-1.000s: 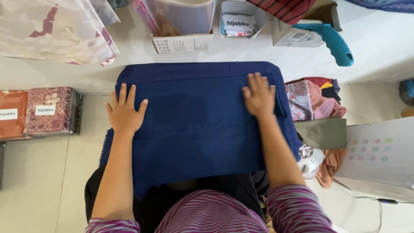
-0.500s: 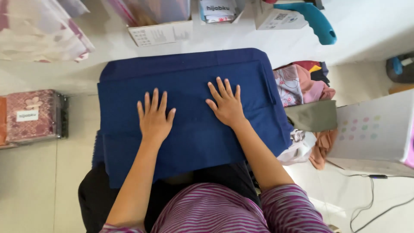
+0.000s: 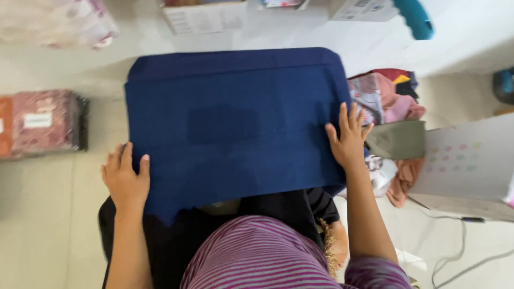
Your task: The person is cleaning a dark blue hijab by smoothing it out and using a lint roller to remove debris before folding it.
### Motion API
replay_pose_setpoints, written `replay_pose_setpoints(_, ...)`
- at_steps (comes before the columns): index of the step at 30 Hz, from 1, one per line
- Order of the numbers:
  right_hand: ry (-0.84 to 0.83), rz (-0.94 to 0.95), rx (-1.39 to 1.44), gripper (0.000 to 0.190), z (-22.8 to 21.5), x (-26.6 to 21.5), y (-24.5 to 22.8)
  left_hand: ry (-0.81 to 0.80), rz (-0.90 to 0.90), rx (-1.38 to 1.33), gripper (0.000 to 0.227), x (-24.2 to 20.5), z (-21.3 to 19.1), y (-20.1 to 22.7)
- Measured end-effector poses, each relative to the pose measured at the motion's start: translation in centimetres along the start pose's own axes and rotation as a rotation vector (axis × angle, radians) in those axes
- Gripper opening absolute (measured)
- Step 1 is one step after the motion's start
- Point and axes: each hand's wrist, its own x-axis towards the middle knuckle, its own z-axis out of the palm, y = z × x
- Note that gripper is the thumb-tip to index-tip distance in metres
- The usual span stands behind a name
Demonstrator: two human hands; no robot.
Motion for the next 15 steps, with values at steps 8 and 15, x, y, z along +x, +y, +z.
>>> replay_pose_setpoints(8,0.034,-0.662,0.040,0.057,3.5,-3.0,-8.7,-0.461,-0.555,-0.167,0.037,-2.3,-6.3,1.3)
replay_pose_setpoints(15,-0.299,-1.130,0.615,0.048,2.3,-5.4,-19.8,-0.748,-0.744,-0.254,0.057,-4.1,-8.2,2.0)
